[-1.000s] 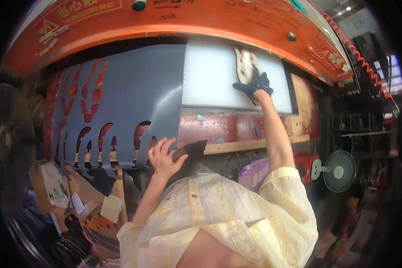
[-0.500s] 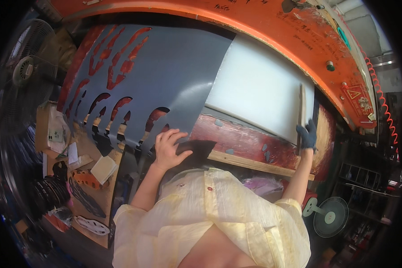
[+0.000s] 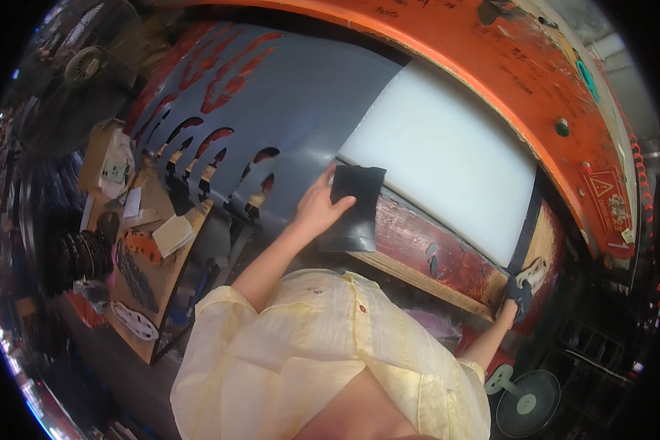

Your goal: The person removes cutout pieces from a perforated sheet on a die-cutting machine. They repeatedly pull out individual cutouts by hand and place them aside, then feed the sheet back through the machine to continue removing more pieces.

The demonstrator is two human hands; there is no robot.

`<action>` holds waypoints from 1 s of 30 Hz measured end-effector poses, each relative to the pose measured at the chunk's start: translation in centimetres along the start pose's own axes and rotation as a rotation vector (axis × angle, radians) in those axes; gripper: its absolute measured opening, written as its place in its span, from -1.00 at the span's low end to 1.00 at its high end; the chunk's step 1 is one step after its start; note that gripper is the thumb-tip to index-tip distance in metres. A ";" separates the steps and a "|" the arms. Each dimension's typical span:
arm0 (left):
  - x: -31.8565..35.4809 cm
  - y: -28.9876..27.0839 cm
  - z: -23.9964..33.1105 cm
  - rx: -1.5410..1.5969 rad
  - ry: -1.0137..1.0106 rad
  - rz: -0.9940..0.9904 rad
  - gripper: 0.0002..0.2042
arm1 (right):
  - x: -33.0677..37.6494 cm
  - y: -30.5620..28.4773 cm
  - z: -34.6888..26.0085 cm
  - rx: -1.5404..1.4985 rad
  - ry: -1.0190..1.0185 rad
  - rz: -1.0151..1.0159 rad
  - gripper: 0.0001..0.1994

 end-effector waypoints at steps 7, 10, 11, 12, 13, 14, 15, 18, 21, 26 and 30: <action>-2.8 -16.1 4.0 -0.513 0.265 0.404 -0.62 | 19.9 -1.7 -27.0 -1.470 -0.398 -1.141 -0.74; -7.6 -22.0 4.1 -0.530 0.245 0.363 -0.68 | 26.9 -1.8 -34.4 -1.516 -0.232 -1.341 -0.68; -9.1 -23.2 3.0 -0.517 0.145 0.337 -0.67 | 29.0 -2.5 -36.7 -1.515 -0.324 -1.396 -0.66; -10.1 -23.6 1.9 -0.542 0.078 0.309 -0.66 | 30.4 -1.7 -38.0 -1.433 -0.243 -1.361 -0.66; -10.7 -23.2 0.4 -0.476 0.012 0.238 -0.65 | 31.9 -1.3 -39.4 -1.402 -0.213 -1.340 -0.67; -10.4 -22.3 -0.8 -0.399 -0.008 0.195 -0.64 | 33.6 -1.0 -40.7 -1.433 -0.154 -1.453 -0.64; -10.0 -21.2 -2.0 -0.304 -0.017 0.151 -0.63 | 35.4 -0.7 -42.0 -1.453 -0.092 -1.571 -0.62; -7.0 -17.3 -6.6 0.267 -0.170 0.051 -0.61 | 39.9 0.2 -44.3 -1.468 0.173 -1.687 -0.61; -5.5 -15.5 -8.9 0.478 -0.245 0.025 -0.60 | 41.5 -0.2 -47.0 -1.437 0.044 -1.636 -0.79; -5.6 -15.4 -8.4 0.664 -0.252 -0.200 -0.62 | 41.4 0.7 -48.1 -1.394 0.086 -1.467 -0.70; -6.1 -15.7 -7.8 0.612 -0.300 -0.358 -0.63 | 38.9 0.0 -46.8 -1.230 -0.233 -0.676 -0.57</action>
Point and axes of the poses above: each hand's wrist, its own x-axis away from the middle knuckle, its own y-axis out of the palm, z = x × y, the point moved 8 cm from there along -x, towards the middle knuckle, and after that the axes turned 3 degrees about -y, right-handed, at the moved point
